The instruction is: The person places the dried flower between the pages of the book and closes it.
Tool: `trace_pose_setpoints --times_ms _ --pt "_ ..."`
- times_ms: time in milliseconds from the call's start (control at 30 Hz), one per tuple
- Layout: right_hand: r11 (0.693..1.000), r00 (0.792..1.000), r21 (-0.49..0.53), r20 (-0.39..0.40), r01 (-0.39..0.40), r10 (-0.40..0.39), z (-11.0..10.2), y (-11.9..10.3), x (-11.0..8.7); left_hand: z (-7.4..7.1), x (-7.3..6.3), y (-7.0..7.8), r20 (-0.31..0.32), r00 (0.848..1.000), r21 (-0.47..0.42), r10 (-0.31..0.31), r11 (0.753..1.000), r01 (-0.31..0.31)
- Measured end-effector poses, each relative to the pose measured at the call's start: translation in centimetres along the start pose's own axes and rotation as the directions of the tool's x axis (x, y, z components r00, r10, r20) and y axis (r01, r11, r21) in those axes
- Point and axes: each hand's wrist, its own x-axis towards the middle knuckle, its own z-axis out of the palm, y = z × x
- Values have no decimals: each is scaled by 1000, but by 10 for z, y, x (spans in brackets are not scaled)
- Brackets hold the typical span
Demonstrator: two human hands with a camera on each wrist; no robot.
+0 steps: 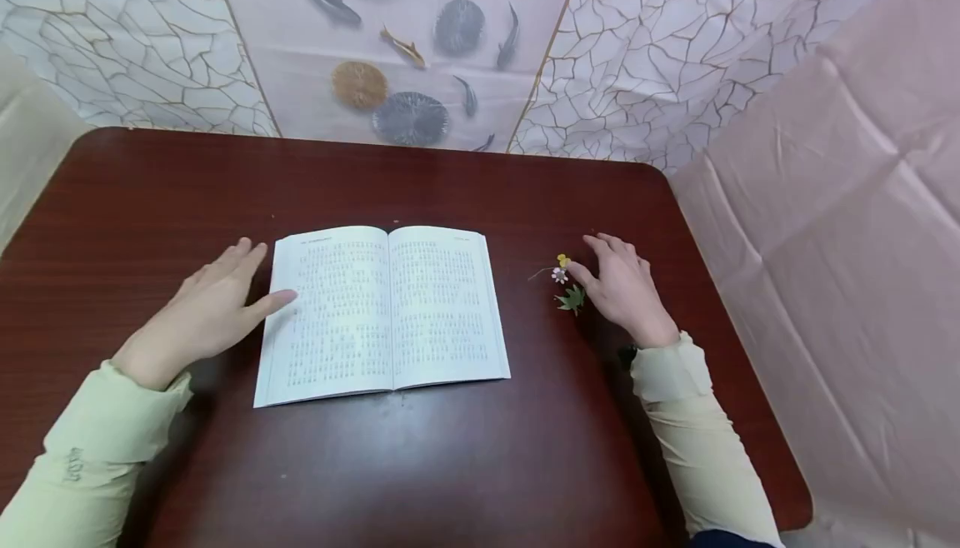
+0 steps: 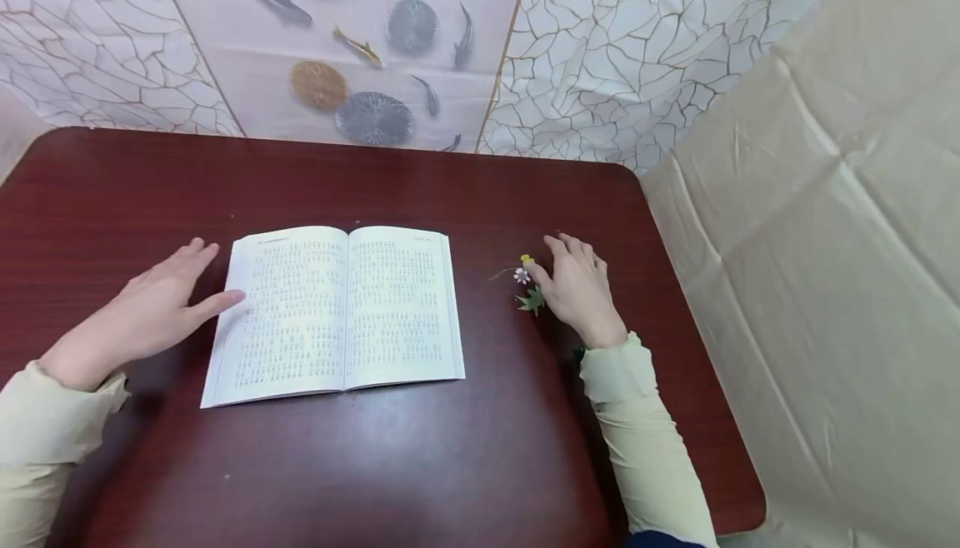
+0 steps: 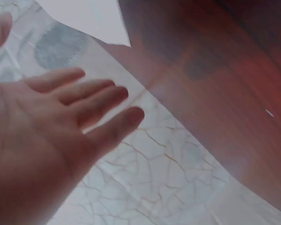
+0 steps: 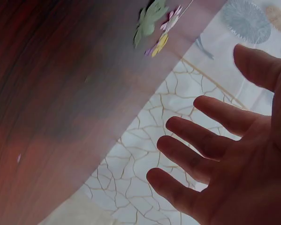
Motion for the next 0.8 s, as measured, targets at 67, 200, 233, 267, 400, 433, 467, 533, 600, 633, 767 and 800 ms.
trace_pose_setpoints --times_ms 67,200,233,267,400,433,467,533,600,633,767,800 --pt "1000 1000 1 6 2 -2 2 -3 2 3 3 7 37 999 -5 25 1000 -25" --pt "1000 1000 5 24 -13 13 6 -7 5 6 10 17 98 993 -17 62 998 -60" --pt "1000 999 9 34 -22 22 7 -7 6 7 11 20 106 992 -16 68 998 -66" --pt "999 999 13 43 -31 31 8 -7 6 8 13 22 113 991 -17 72 997 -71" --pt "996 994 53 88 -76 71 9 -8 13 9 19 27 132 988 -23 79 997 -77" --pt "994 992 67 97 -90 83 10 -8 14 10 21 29 137 987 -27 82 997 -79" --pt "991 990 81 103 -102 94 10 -8 15 11 21 30 142 986 -32 82 996 -79" --pt "986 987 109 117 -123 110 11 -8 15 13 23 31 154 985 -40 80 996 -75" --pt "982 984 127 127 -141 125 12 -8 15 14 24 32 159 984 -39 74 997 -69" --pt "980 983 131 130 -149 132 12 -8 15 14 24 32 161 985 -36 68 997 -63" --pt "981 982 112 125 -158 144 15 -12 15 15 25 30 162 985 -34 51 998 -46" --pt "982 982 104 118 -158 146 16 -13 16 15 25 30 164 985 -37 48 998 -42"
